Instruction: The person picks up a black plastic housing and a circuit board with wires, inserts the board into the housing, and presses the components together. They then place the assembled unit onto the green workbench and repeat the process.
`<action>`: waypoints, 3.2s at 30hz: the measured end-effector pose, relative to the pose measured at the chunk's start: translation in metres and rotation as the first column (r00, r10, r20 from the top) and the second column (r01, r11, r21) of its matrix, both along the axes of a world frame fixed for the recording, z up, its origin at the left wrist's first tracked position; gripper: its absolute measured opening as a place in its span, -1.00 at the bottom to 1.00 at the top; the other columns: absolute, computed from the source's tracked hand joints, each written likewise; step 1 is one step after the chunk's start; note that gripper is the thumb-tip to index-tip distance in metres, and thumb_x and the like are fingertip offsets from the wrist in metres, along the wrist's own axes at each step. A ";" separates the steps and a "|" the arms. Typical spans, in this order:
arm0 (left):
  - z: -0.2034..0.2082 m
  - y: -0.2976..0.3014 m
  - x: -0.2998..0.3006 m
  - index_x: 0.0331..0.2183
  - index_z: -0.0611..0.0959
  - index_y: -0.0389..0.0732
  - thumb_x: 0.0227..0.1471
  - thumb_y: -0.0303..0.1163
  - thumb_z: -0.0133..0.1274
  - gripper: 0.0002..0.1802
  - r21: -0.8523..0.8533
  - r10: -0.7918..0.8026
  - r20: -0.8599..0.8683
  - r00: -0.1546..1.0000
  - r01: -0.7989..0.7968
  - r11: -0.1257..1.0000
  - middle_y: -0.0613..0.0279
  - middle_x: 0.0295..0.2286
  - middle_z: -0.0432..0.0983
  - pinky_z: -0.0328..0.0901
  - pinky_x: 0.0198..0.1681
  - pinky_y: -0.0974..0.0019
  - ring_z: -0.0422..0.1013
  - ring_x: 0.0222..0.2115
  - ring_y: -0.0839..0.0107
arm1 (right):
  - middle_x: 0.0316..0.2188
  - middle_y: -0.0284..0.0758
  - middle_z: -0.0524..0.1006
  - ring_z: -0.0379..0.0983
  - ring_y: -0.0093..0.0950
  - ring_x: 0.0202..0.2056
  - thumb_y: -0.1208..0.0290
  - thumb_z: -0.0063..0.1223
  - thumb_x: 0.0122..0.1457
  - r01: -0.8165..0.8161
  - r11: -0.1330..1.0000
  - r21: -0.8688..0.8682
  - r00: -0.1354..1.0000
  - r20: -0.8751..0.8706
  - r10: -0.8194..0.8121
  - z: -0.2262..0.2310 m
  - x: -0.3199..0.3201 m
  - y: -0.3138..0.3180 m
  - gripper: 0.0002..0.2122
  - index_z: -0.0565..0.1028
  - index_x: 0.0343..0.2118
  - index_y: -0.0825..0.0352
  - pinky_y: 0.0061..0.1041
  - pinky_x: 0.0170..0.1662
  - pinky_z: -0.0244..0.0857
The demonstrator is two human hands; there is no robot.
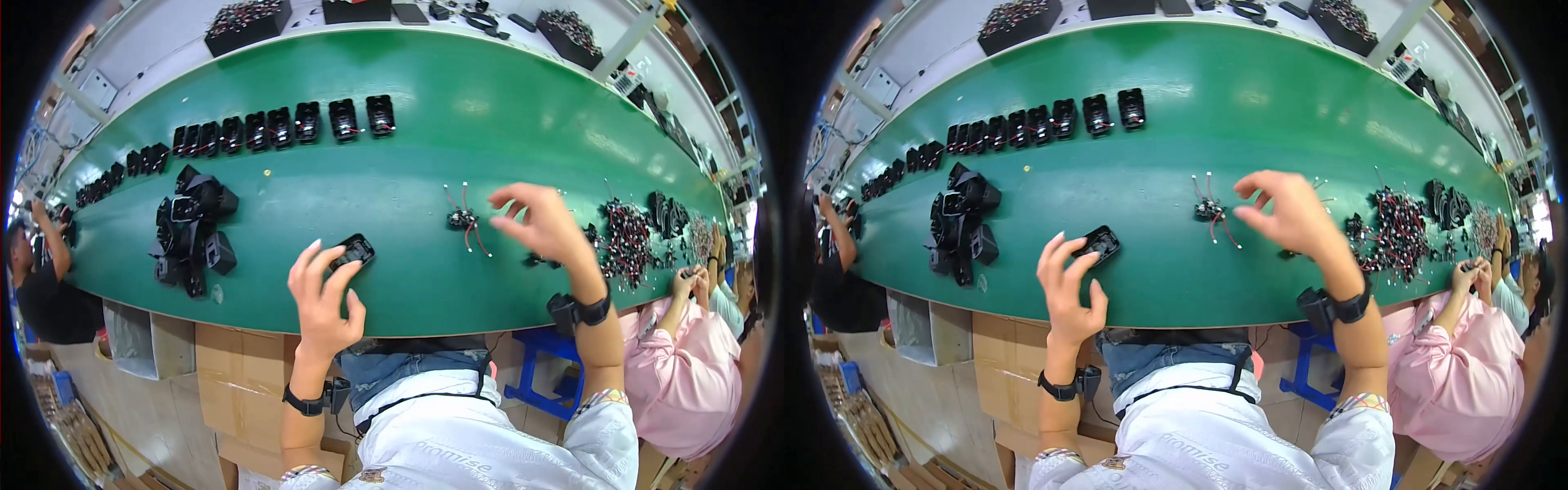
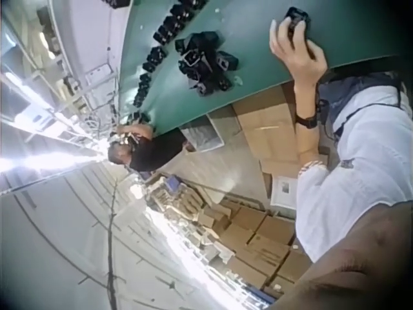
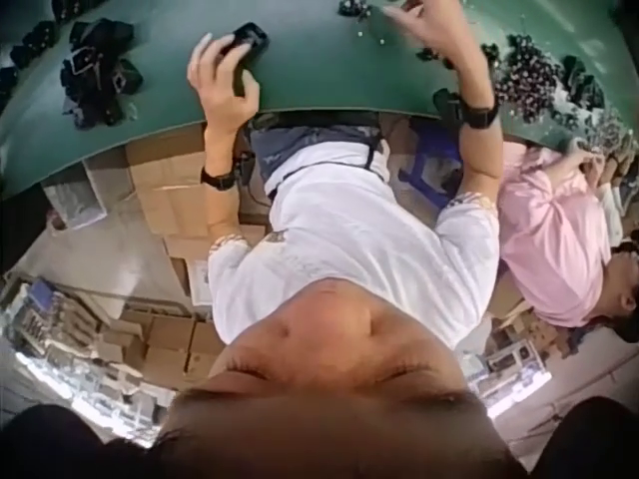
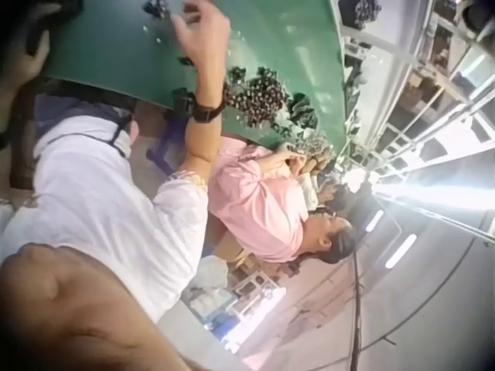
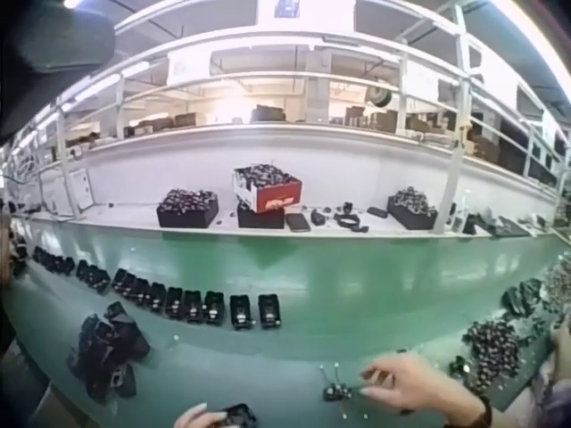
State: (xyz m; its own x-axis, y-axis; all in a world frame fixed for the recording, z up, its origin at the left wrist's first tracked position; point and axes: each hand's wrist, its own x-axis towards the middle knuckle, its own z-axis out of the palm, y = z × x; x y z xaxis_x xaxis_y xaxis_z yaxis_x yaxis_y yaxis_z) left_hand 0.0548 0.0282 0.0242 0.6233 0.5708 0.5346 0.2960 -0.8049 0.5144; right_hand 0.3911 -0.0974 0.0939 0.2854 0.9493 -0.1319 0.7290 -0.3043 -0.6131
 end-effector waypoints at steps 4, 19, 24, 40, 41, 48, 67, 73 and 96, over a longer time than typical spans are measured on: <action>0.004 -0.009 0.015 -0.02 0.62 -0.22 -0.10 -0.41 0.30 -0.47 -0.108 0.155 0.046 0.987 -0.149 0.983 -0.02 0.08 0.40 0.13 0.24 -0.08 0.28 0.14 -0.11 | -0.23 -0.28 0.58 0.51 -0.46 -0.39 0.33 0.44 -0.01 0.110 0.987 0.115 0.994 0.007 -0.111 -0.038 -0.034 -0.015 -0.47 0.53 0.05 0.33 -0.45 -0.23 0.43; 0.000 -0.044 0.034 -0.29 0.66 -0.22 -0.19 -0.28 0.42 -0.61 -0.167 0.155 -0.201 0.967 -0.190 0.967 -0.17 0.17 0.30 0.24 0.18 -0.08 0.27 0.14 -0.17 | -0.49 -0.33 0.44 0.36 -0.52 -0.59 0.52 0.14 0.12 0.255 0.919 0.301 0.947 0.114 -0.301 -0.051 -0.050 -0.032 -0.84 0.54 -0.22 0.38 -0.51 -0.46 0.26; -0.016 -0.052 0.047 -0.39 0.63 -0.22 -0.21 -0.36 0.44 -0.67 -0.249 0.153 -0.088 0.984 -0.171 0.953 -0.13 0.09 0.36 0.33 0.10 -0.01 0.34 0.07 -0.12 | -0.63 -0.42 0.36 0.29 -0.70 -0.61 0.44 0.11 0.27 0.365 0.914 0.177 0.931 -0.081 -0.356 -0.056 -0.058 -0.053 -0.88 0.52 -0.26 0.39 -0.56 -0.53 0.15; -0.020 -0.054 0.043 0.22 0.37 -0.24 -0.21 -0.45 0.44 -0.05 -0.333 -0.120 0.062 0.991 0.133 0.933 -0.04 0.11 0.46 0.31 0.15 0.04 0.42 0.10 -0.04 | -0.20 -0.31 0.58 0.43 -0.62 -0.29 0.67 0.17 0.21 0.264 0.900 0.347 0.781 -0.624 0.011 -0.056 -0.111 -0.054 -0.75 0.62 -0.04 0.45 -0.64 -0.22 0.32; -0.020 -0.056 0.043 0.23 0.37 -0.24 -0.21 -0.43 0.45 -0.04 -0.412 -0.136 0.130 0.982 0.178 0.893 -0.04 0.10 0.47 0.33 0.13 0.02 0.43 0.09 -0.05 | -0.19 -0.30 0.59 0.45 -0.60 -0.25 0.67 0.17 0.20 0.219 0.920 0.325 0.799 -0.601 0.023 -0.055 -0.113 -0.052 -0.76 0.62 -0.05 0.46 -0.63 -0.19 0.34; -0.004 -0.062 0.032 0.24 0.37 -0.26 -0.30 -0.37 0.50 0.05 -0.516 -0.068 0.163 0.984 0.144 0.844 0.03 0.03 0.55 0.40 -0.03 0.22 0.53 -0.04 0.19 | -0.13 -0.20 0.61 0.55 -0.46 -0.13 0.71 0.20 0.12 0.262 0.901 0.346 0.814 -0.580 -0.014 -0.052 -0.126 -0.053 -0.83 0.58 -0.20 0.46 -0.50 -0.04 0.43; -0.008 -0.059 0.033 0.17 0.46 -0.25 -0.32 -0.37 0.52 -0.02 -0.435 -0.109 0.233 0.966 0.204 0.877 0.06 0.04 0.55 0.40 -0.06 0.20 0.50 -0.01 0.16 | -0.41 -0.28 0.60 0.54 -0.48 -0.41 0.68 0.38 -0.02 0.115 0.877 0.467 0.949 -0.313 0.042 -0.040 -0.135 -0.043 -0.82 0.67 -0.32 0.38 -0.56 -0.36 0.41; -0.009 -0.057 0.032 0.17 0.46 -0.26 -0.33 -0.37 0.54 -0.02 -0.408 -0.142 0.240 0.960 0.233 0.883 0.03 0.04 0.55 0.41 -0.07 0.20 0.50 -0.02 0.15 | -0.43 -0.32 0.60 0.54 -0.45 -0.44 0.67 0.43 -0.09 -0.038 0.841 0.540 0.988 -0.108 0.114 -0.038 -0.119 -0.043 -0.78 0.70 -0.33 0.33 -0.54 -0.39 0.40; 0.004 -0.051 0.038 0.12 0.55 -0.29 -0.35 -0.38 0.54 -0.09 -0.418 -0.177 0.237 0.955 0.265 0.869 -0.05 -0.03 0.58 0.45 0.03 0.06 0.53 -0.03 -0.01 | -0.06 -0.25 0.48 0.44 -0.35 -0.18 0.50 0.37 0.01 -0.061 0.892 0.448 0.985 -0.118 0.126 -0.043 -0.130 -0.049 -0.70 0.70 -0.14 0.20 -0.48 -0.25 0.37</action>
State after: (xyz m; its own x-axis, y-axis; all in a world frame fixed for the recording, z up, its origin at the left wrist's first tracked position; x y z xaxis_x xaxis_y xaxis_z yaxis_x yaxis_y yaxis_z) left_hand 0.0926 -0.0224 0.0283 0.6758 0.6326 0.3783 0.0017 -0.5146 0.8574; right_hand 0.2613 -0.1459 0.0509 0.2024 0.9401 0.2743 0.6375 0.0861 -0.7656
